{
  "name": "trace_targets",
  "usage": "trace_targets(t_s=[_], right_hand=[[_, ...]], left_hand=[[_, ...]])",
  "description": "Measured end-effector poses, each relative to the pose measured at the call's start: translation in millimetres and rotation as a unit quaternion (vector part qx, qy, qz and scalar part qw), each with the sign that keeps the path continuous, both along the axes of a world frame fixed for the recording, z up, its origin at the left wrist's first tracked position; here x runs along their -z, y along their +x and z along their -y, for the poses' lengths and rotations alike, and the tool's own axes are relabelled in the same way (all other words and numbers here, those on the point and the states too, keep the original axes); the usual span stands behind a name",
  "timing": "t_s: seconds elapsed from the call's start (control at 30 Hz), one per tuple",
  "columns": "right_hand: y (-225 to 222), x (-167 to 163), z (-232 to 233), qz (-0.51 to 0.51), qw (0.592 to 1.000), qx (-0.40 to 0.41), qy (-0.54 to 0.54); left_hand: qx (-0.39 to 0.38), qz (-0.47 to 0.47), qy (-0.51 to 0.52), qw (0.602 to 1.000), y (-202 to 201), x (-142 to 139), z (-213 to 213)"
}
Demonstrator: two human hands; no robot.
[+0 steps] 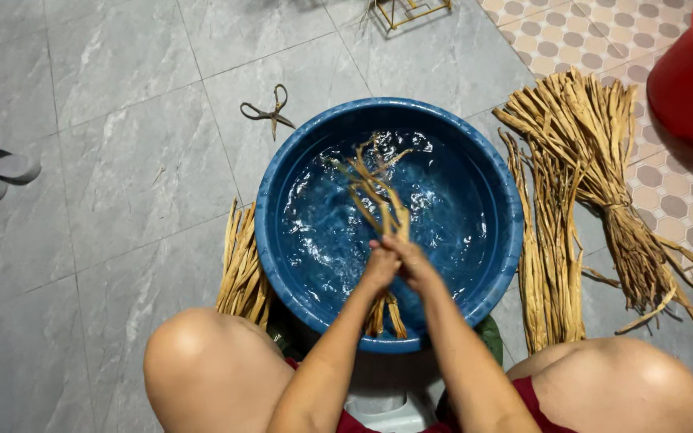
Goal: The person repeatedly picks up small bundles of dried sticks, submerges them in a blue basin of water, and rubs them by hand. The sticks are then placed on the floor beside the basin. This cycle continues throughout the clip.
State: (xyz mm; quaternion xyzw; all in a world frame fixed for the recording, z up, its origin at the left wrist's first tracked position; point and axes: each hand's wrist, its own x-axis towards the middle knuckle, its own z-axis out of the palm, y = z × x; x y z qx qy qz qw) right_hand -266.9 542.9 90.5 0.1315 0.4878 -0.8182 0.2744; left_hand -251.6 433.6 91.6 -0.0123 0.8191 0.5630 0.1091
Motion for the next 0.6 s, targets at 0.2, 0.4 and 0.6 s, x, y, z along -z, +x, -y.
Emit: trace_targets(t_s=[0.2, 0.4, 0.6], right_hand=[[-30, 7, -59, 0.056, 0.984, 0.092, -0.139], [-19, 17, -22, 0.034, 0.983, 0.147, 0.108], [-3, -12, -8, 0.098, 0.991, 0.080, 0.050]], left_hand=[[0.210, 0.058, -0.081, 0.973, 27, -42, -10], [0.169, 0.079, -0.140, 0.972, 29, -8, 10], [0.213, 0.126, -0.173, 0.953, 24, 25, 1]])
